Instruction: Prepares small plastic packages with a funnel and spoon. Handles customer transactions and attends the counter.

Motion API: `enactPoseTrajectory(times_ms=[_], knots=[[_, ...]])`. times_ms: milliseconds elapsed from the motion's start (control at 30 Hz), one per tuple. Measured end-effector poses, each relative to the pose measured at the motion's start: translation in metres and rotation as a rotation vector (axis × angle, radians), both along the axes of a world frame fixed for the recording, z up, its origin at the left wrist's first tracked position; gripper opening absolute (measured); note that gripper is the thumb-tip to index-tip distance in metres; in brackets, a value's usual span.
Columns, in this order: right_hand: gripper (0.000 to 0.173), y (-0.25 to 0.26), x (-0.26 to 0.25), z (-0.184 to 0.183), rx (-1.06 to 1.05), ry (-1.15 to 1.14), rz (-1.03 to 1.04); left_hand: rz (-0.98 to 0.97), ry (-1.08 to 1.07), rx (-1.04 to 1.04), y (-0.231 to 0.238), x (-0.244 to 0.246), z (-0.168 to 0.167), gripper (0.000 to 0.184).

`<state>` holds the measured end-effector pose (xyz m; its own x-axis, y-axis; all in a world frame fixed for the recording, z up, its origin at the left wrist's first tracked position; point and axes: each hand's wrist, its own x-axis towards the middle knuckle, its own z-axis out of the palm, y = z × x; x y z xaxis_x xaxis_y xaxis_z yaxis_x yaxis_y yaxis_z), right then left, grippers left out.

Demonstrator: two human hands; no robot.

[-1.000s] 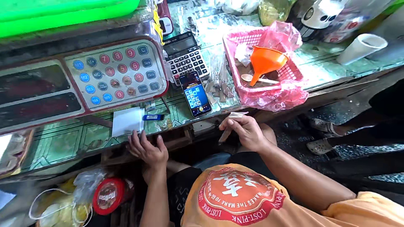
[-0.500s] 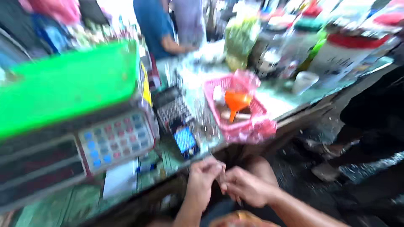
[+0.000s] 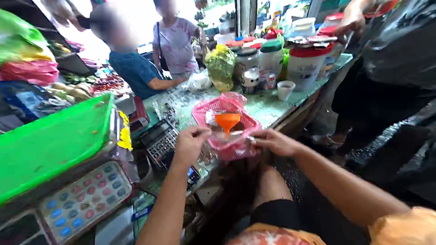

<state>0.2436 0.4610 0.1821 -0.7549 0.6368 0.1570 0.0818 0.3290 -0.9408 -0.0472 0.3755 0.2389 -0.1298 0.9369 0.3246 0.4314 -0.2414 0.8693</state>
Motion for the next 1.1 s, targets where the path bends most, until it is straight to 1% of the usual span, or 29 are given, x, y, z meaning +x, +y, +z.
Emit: enactPoseTrajectory(times_ms=[67, 167, 300, 333, 400, 500, 600, 667, 800, 900, 1000, 1033, 1100], knots=[[0.025, 0.017, 0.006, 0.017, 0.094, -0.154, -0.041, -0.006, 0.009, -0.039, 0.016, 0.0, -0.005, 0.009], [0.024, 0.05, 0.013, 0.034, 0.268, -0.295, -0.043, -0.06, -0.027, -0.051, 0.043, -0.003, -0.015, 0.013], [0.024, 0.068, 0.012, 0.08, 0.409, -0.57, -0.014, -0.082, -0.045, -0.002, 0.061, -0.007, -0.036, 0.008], [0.024, 0.068, 0.009, 0.092, 0.45, -0.651, -0.002, -0.083, -0.019, 0.005, 0.063, -0.007, -0.042, 0.007], [0.025, 0.07, 0.001, 0.113, 0.554, -0.806, 0.023, -0.063, 0.129, -0.012, 0.063, -0.003, -0.053, 0.005], [0.023, 0.071, -0.02, 0.142, 0.716, -1.059, 0.092, -0.048, 0.436, -0.06, 0.064, 0.008, -0.067, 0.01], [0.024, 0.071, -0.047, 0.156, 0.86, -1.223, 0.196, -0.052, 0.596, -0.046, 0.069, 0.014, -0.077, 0.012], [0.024, 0.068, -0.062, 0.159, 0.94, -1.289, 0.249, -0.03, 0.65, -0.069, 0.069, 0.016, -0.08, 0.012], [0.023, 0.061, -0.081, 0.16, 0.983, -1.35, 0.267, 0.002, 0.727, -0.115, 0.067, 0.015, -0.082, 0.014], [0.023, 0.062, -0.082, 0.163, 0.973, -1.339, 0.242, -0.006, 0.729, -0.122, 0.065, 0.021, -0.082, 0.014], [0.021, 0.061, -0.084, 0.164, 0.992, -1.298, 0.239, -0.009, 0.729, -0.093, 0.064, 0.019, -0.084, 0.024], [0.021, 0.059, -0.087, 0.16, 0.995, -1.285, 0.246, -0.007, 0.732, -0.109, 0.063, 0.018, -0.086, 0.028], [0.021, 0.059, -0.087, 0.158, 1.003, -1.273, 0.235, 0.003, 0.761, -0.172, 0.065, 0.02, -0.083, 0.028]])
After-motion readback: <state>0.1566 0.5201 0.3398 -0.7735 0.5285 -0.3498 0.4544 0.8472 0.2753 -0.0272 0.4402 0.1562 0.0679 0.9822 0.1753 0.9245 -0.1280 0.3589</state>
